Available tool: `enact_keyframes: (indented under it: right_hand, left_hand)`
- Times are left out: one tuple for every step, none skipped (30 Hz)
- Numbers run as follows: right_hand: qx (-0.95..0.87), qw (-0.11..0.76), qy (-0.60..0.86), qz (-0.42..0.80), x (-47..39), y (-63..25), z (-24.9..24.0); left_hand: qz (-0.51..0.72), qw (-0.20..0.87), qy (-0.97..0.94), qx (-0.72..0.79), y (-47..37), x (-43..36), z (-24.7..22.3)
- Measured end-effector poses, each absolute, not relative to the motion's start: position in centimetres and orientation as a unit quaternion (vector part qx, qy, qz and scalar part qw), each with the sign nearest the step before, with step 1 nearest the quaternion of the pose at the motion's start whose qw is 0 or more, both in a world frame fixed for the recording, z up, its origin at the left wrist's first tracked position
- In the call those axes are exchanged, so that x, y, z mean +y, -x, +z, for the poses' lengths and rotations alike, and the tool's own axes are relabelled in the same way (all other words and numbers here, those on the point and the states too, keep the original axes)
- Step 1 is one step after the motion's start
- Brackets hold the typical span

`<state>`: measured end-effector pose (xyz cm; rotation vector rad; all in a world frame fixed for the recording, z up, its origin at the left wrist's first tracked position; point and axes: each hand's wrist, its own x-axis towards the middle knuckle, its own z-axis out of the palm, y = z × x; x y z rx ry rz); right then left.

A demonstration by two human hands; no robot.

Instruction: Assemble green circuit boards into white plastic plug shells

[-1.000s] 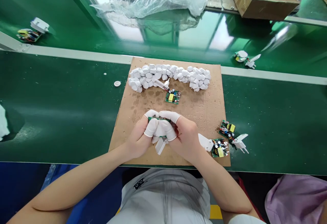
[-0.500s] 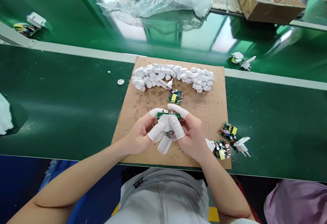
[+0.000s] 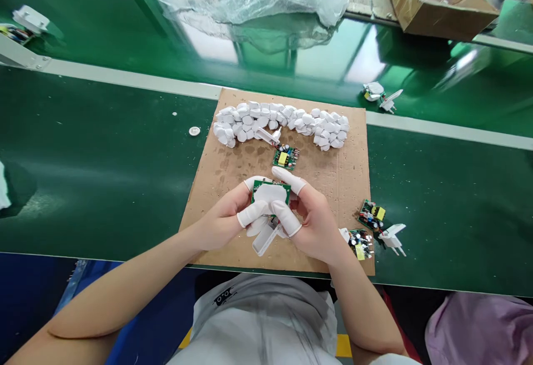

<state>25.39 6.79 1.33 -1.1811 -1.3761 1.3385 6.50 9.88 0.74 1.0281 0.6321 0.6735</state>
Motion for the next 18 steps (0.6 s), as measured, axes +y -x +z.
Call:
enact_keyframes:
  right_hand:
    - [-0.559, 0.426, 0.474, 0.53, 6.8, -25.4, 1.3]
    - [-0.568, 0.423, 0.476, 0.521, 6.8, -25.4, 1.2]
    - [-0.579, 0.42, 0.478, 0.51, 6.7, -25.3, 1.1]
    - [-0.59, 0.416, 0.48, 0.498, 6.7, -25.3, 0.9]
    - [-0.601, 0.411, 0.483, 0.487, 6.7, -25.3, 0.7]
    - [-0.61, 0.403, 0.483, 0.481, 6.6, -25.3, 0.5]
    - [-0.616, 0.396, 0.484, 0.479, 6.6, -25.4, 0.3]
    - [-0.619, 0.39, 0.484, 0.48, 6.6, -25.4, 0.2]
    - [-0.619, 0.386, 0.485, 0.483, 6.6, -25.5, 0.1]
    - [-0.616, 0.384, 0.483, 0.489, 6.7, -25.5, 0.1]
    - [-0.61, 0.385, 0.479, 0.5, 6.7, -25.5, 0.1]
    - [-0.601, 0.388, 0.474, 0.514, 6.7, -25.5, 0.2]
    - [-0.59, 0.392, 0.468, 0.528, 6.8, -25.5, 0.4]
    - [-0.579, 0.396, 0.464, 0.541, 6.8, -25.4, 0.6]
    - [-0.57, 0.399, 0.462, 0.55, 6.8, -25.4, 0.8]
    - [-0.563, 0.402, 0.462, 0.555, 6.9, -25.3, 1.0]
    - [-0.558, 0.405, 0.463, 0.557, 6.9, -25.3, 1.2]
    - [-0.555, 0.408, 0.464, 0.557, 6.9, -25.2, 1.4]
  left_hand:
    - [0.306, 0.779, -0.463, 0.292, -6.5, 9.9, 0.7]
    - [0.303, 0.785, -0.454, 0.293, -6.5, 9.8, 0.6]
    - [0.303, 0.785, -0.451, 0.297, -6.5, 9.8, 0.4]
    - [0.306, 0.779, -0.455, 0.305, -6.5, 9.7, 0.3]
    - [0.311, 0.766, -0.465, 0.317, -6.6, 9.7, 0.2]
    - [0.315, 0.75, -0.479, 0.33, -6.6, 9.6, 0.1]
    - [0.319, 0.733, -0.494, 0.343, -6.7, 9.6, 0.0]
    - [0.322, 0.718, -0.506, 0.353, -6.7, 9.6, 0.0]
    - [0.323, 0.708, -0.514, 0.361, -6.8, 9.6, 0.0]
    - [0.325, 0.701, -0.516, 0.368, -6.8, 9.6, 0.0]
    - [0.326, 0.7, -0.514, 0.373, -6.9, 9.7, 0.0]
    - [0.326, 0.704, -0.508, 0.374, -6.9, 9.8, 0.1]
    - [0.323, 0.715, -0.497, 0.371, -7.0, 9.8, 0.1]
    - [0.321, 0.728, -0.484, 0.364, -7.0, 9.9, 0.2]
    - [0.321, 0.743, -0.469, 0.353, -7.0, 9.9, 0.3]
    - [0.321, 0.758, -0.455, 0.34, -7.0, 9.9, 0.3]
    - [0.323, 0.77, -0.443, 0.327, -7.0, 9.9, 0.4]
    - [0.328, 0.775, -0.437, 0.317, -7.0, 9.9, 0.4]
